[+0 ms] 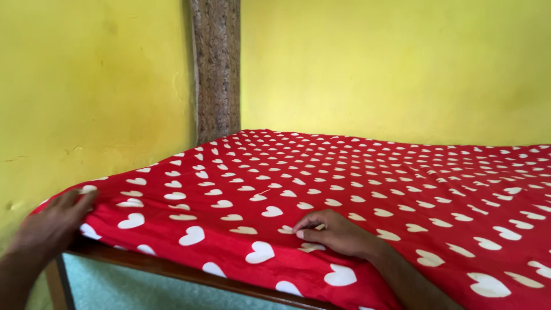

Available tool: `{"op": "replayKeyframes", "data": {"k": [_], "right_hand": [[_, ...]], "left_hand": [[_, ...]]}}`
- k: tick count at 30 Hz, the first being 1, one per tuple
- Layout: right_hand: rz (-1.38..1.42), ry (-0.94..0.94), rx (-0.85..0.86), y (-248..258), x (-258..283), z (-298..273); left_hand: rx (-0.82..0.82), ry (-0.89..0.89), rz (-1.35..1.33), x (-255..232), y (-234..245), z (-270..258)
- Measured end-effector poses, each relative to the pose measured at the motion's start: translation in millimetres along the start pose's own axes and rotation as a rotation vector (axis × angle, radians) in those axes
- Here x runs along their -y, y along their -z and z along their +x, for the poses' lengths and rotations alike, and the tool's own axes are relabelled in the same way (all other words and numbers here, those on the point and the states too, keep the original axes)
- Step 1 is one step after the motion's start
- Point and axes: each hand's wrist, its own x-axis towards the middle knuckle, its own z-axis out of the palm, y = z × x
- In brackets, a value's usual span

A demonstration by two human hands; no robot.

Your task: The person smooths a red heart-patterned fitted sheet over a mattress, tucking the elasticized edges under the corners and sides to secure it. The person uses both hands to pull the fabric taut and adjust the fit around the bed frame.

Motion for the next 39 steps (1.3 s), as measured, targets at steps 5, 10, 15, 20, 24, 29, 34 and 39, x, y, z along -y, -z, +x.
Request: {"op": "replayKeyframes", "data": {"k": [5, 10, 15, 20, 24, 29, 34, 39], "right_hand": [[-0.008, -0.138, -0.010, 1, 3, 1], [0.079, -0.106, 0.009, -1, -2, 1], [0.089, -0.124, -0.007, 1, -3, 1], [0.103, -0.107, -0.007, 1, -9, 6], [-0.035, -0.150, -0.151, 3, -24, 6], [-0.194, -0.360, -0.557, 17, -36, 7], [-0.365, -0.293, -0.464, 10, -37, -5], [-0.554, -0.278, -0.084, 10, -13, -37]], "left_hand": [[-0.072, 0.149, -0.081, 5, -38, 13], [0.205, 0.327, -0.138, -1, -52, 22], [0.530, 0.324, -0.115, -23, -3, 46], [0.185, -0.168, -0.486, -151, 144, 65], [-0.108, -0.275, -0.926, -284, 236, 39], [0.347, -0.340, -0.818, -380, 231, 10], [0.433, -0.257, -0.925, -380, 207, 17], [0.419, -0.269, -0.877, -383, 205, 21]]}}
